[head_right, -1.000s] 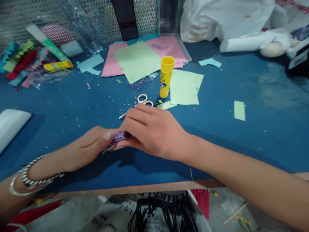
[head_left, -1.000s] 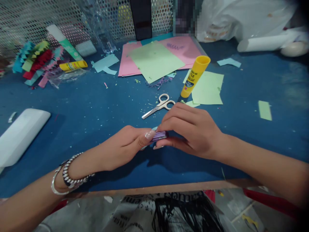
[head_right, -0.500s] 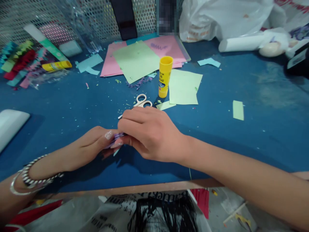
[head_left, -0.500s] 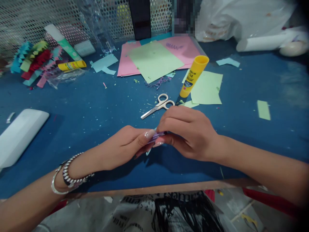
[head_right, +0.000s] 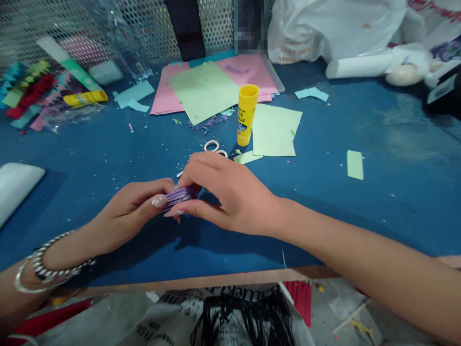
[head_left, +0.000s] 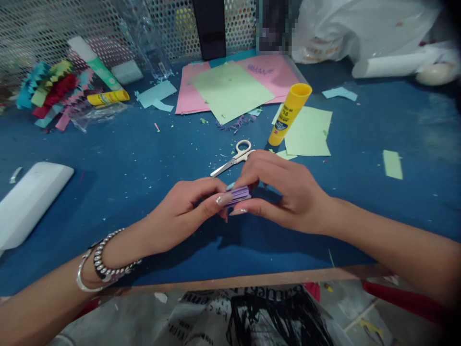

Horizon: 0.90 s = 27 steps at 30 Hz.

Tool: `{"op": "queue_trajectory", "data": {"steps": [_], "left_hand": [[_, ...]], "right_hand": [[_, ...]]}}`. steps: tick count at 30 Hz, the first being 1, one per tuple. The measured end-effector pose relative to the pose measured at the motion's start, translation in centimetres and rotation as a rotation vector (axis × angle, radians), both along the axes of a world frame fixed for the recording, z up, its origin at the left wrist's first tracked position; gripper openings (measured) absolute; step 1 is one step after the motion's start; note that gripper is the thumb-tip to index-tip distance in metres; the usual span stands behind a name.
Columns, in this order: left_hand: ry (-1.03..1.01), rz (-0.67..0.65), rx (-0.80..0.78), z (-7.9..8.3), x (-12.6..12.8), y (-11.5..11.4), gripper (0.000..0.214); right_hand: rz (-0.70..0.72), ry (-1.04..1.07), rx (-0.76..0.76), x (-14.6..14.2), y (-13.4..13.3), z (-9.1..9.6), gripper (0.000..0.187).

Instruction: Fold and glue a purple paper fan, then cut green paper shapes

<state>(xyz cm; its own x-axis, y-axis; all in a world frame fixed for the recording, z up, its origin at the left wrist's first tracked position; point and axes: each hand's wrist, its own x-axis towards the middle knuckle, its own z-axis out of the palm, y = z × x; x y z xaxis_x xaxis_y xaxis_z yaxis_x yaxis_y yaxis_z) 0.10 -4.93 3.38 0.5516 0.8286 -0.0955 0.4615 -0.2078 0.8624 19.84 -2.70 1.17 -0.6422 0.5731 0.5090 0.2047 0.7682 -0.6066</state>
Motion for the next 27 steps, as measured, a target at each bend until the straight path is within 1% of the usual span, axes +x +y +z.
{"op": "queue_trajectory", "data": {"steps": [3,5,9,13,17,19,22,27], "left_hand": [[0.024,0.080,0.028,0.01,0.04,0.09,0.029],[0.052,0.113,0.053,-0.06,-0.01,0.19,0.030],[0.046,0.154,0.076,-0.31,-0.33,0.37,0.029],[-0.005,0.249,0.019,-0.61,-0.73,0.50,0.030],[-0.053,0.276,-0.014,-0.82,-0.85,0.69,0.031],[-0.056,0.296,-0.019,-0.86,-0.81,0.74,0.033],[-0.045,0.334,-0.008,-0.85,-0.74,0.75,0.031],[-0.028,0.360,0.021,-0.93,-0.85,0.77,0.029]], "right_hand": [[0.017,-0.001,-0.137,0.14,0.22,0.10,0.028],[0.015,0.005,-0.189,0.15,0.23,0.07,0.035],[-0.002,0.019,-0.252,0.05,0.04,-0.04,0.042],[-0.010,0.018,-0.324,-0.02,-0.15,-0.06,0.047],[-0.020,0.008,-0.363,0.01,-0.14,-0.21,0.059],[-0.027,0.007,-0.364,0.07,-0.07,-0.32,0.062],[-0.054,0.010,-0.353,0.20,0.06,-0.36,0.057],[-0.106,0.015,-0.340,0.34,0.24,-0.14,0.038]]}}
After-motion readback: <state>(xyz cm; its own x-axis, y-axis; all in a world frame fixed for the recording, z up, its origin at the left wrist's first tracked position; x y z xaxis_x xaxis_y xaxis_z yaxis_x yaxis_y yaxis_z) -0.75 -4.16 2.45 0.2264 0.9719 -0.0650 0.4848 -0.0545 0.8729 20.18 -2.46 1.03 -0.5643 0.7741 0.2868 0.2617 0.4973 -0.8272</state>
